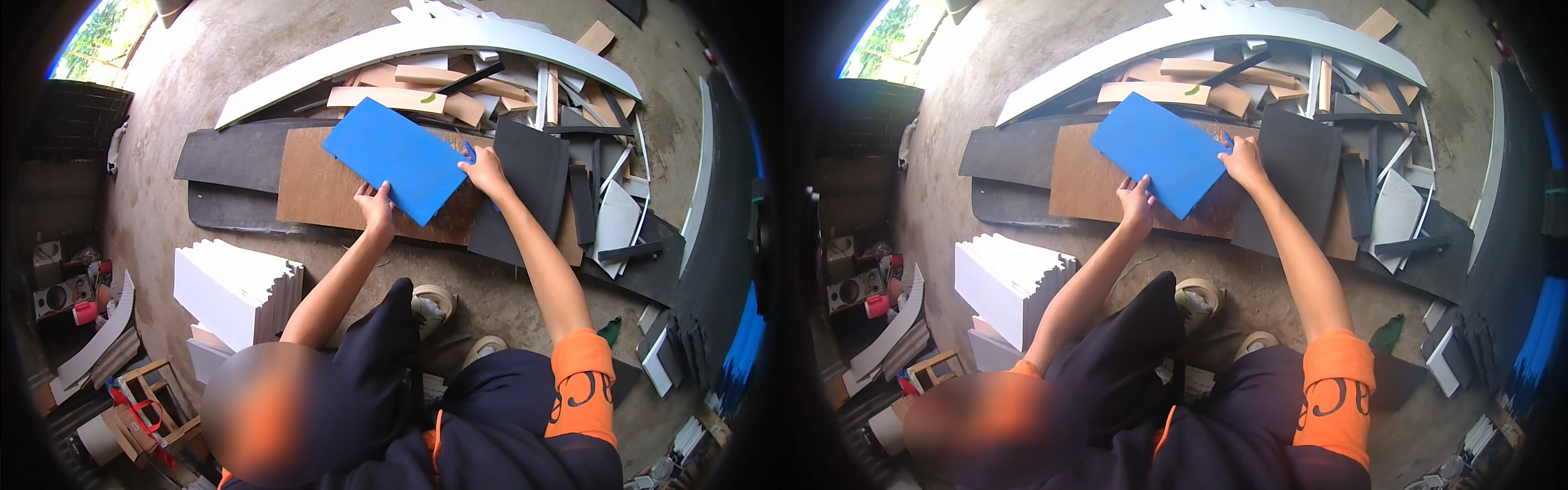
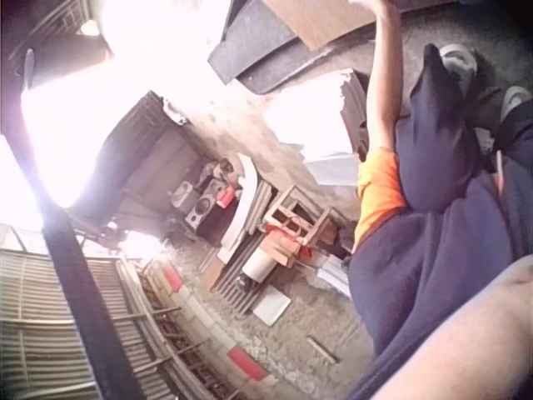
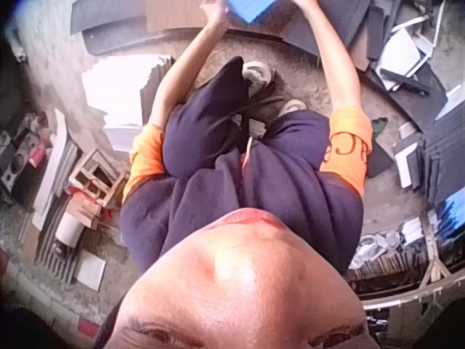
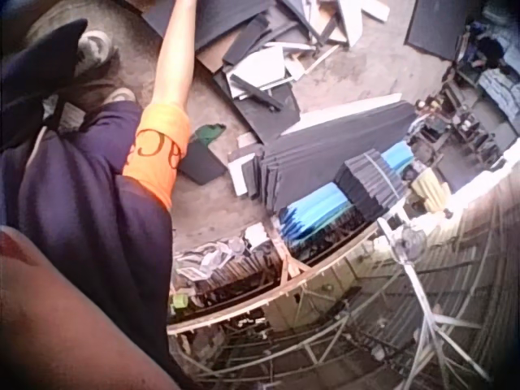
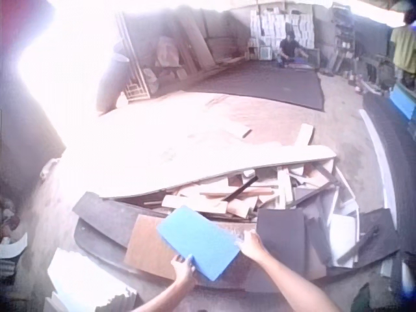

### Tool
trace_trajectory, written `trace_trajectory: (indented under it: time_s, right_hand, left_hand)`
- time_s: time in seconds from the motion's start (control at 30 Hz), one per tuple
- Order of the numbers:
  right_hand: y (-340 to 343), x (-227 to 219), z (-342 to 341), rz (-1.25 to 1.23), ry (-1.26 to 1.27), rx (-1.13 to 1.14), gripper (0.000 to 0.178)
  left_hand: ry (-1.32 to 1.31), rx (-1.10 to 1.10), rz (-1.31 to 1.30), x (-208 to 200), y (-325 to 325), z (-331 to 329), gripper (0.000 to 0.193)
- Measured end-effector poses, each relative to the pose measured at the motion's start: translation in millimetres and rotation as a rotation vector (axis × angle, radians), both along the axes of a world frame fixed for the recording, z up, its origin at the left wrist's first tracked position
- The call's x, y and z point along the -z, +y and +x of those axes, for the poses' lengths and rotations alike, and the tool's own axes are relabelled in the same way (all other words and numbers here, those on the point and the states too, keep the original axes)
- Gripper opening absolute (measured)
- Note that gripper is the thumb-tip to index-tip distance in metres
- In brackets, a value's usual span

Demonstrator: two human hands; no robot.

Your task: The person sits on the floor and uses a utility knife to cut various colored sheets of material. They use a blue sheet as a template to trace and cut shapes from black and white sheets, discarding the excess pieces.

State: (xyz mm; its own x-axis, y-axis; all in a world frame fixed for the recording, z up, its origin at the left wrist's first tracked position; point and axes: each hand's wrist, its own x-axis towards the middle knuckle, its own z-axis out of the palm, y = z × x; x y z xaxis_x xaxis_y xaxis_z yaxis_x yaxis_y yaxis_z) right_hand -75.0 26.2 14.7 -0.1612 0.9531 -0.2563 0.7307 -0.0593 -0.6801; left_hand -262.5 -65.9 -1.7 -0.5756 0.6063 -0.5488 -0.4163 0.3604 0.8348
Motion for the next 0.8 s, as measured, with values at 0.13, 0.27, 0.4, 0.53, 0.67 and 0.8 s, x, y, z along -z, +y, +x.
trace_trajectory:
  time_s: [0.13, 0.27, 0.4, 0.53, 0.67, 0.8]
  right_hand:
    - [-28, -9, 28, -0.171, 0.213, 0.003, 0.027]
    - [-69, -67, 63, -0.282, 0.329, 0.070, 0.015]
    - [-96, -61, 132, -0.168, 0.472, 0.389, 0.017]
    - [-116, -5, 192, 0.087, -0.071, 0.566, 0.032]
    - [-125, 24, 183, 0.215, -0.189, 0.503, 0.040]
    - [-120, 25, 176, 0.275, -0.224, 0.422, 0.038]
  left_hand:
    - [0.048, 0.019, 0.213, -21, -14, 12, 0.044]
    - [0.177, 0.143, 0.380, -21, -29, 33, 0.038]
    - [0.170, 0.530, 0.347, -32, -9, 78, 0.036]
    - [0.271, 0.717, 0.258, -21, 7, 119, 0.037]
    - [0.297, 0.695, 0.185, -7, 8, 126, 0.037]
    - [0.330, 0.693, 0.193, 2, 7, 130, 0.036]
